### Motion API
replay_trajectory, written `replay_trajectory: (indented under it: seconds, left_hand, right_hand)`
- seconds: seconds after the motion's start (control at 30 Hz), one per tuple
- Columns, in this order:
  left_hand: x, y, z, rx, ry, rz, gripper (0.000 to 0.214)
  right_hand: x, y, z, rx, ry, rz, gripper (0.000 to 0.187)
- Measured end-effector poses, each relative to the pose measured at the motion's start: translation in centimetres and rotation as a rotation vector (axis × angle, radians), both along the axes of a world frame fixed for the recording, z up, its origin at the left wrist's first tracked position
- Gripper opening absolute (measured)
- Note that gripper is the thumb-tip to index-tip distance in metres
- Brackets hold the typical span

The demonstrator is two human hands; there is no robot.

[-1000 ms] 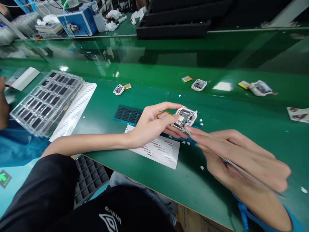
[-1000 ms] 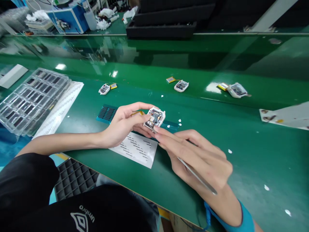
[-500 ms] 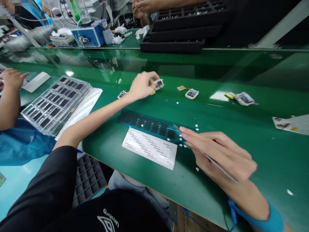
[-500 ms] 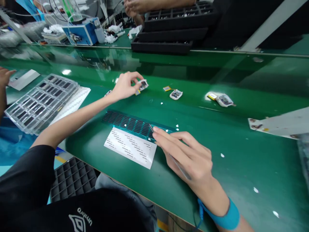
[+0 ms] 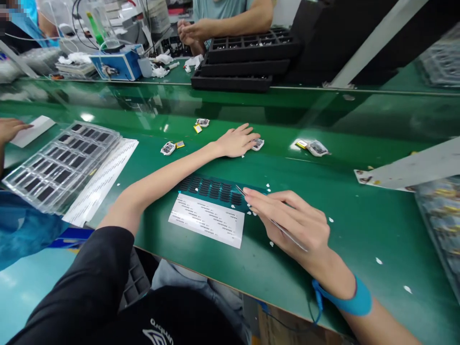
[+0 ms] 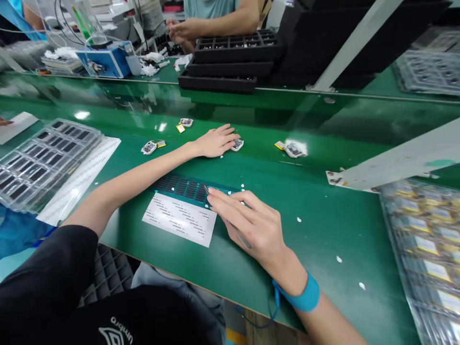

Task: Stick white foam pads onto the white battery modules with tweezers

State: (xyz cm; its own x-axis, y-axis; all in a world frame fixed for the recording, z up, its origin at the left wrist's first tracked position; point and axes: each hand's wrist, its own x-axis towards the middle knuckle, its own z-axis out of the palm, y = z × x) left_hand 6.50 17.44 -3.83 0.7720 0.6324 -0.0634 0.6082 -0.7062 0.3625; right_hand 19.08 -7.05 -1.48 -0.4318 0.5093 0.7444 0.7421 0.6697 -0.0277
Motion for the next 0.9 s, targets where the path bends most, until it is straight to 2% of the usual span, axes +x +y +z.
replay_trajectory:
  seconds: [0.1, 0.2, 0.23, 0.3, 0.37, 0.43, 0.5, 0.57, 0.63, 0.8, 0.9]
  left_hand:
    - [-0.7, -0.2, -0.1, -0.007, -0.113, 0.056, 0.041]
    - [-2.2, -1.8, 1.1, -0.063, -0.330, 0.183, 0.020]
    - [-2.7, -2.9, 1.6, -0.161, -0.465, 0.217, 0.017]
    - [-3.8, -5.8, 2.8, -0.519, -0.751, 0.235, 0.021]
    - [-4.8, -9.4, 3.7, -0.896, -0.958, 0.207, 0.024]
    - [-5.4, -12.8, 4.5, -1.111, -1.020, 0.185, 0.025]
    - [-5.7, -15.6, 5.1, -1.257, -1.023, 0.168, 0.028]
    - [-5.7, -17.3, 5.6, -1.323, -1.029, 0.165, 0.029]
    - [-5.5, -18.2, 5.9, -1.317, -1.036, 0.158, 0.027]
    - [-5.4, -19.1, 5.8, -1.209, -1.052, 0.116, 0.020]
    - [-5.6, -19.6, 5.6, -1.111, -1.053, 0.133, 0.023]
  right_hand:
    - [0.1, -0.1, 0.3, 0.010, 0.025, 0.033, 0.062]
    - [0.1, -0.1, 0.6, -0.005, 0.081, 0.000, 0.047]
    - [0.0, -0.1, 0.7, -0.014, 0.127, -0.012, 0.037]
    - [-0.2, -0.1, 0.7, -0.036, 0.219, -0.045, 0.021]
    - [-0.4, -0.1, 0.7, -0.052, 0.244, -0.137, 0.020]
    - [-0.5, 0.0, 0.8, -0.036, 0.192, -0.264, 0.020]
    - [-0.5, 0.0, 0.9, -0.002, 0.166, -0.301, 0.017]
    - [-0.5, 0.0, 0.9, -0.002, 0.191, -0.259, 0.022]
    - [-0.4, -0.1, 0.9, -0.035, 0.227, -0.223, 0.032]
    - [-0.2, -0.5, 0.9, -0.006, 0.222, -0.232, 0.037]
    - [-0.3, -0.6, 1.0, -0.008, 0.197, -0.235, 0.040]
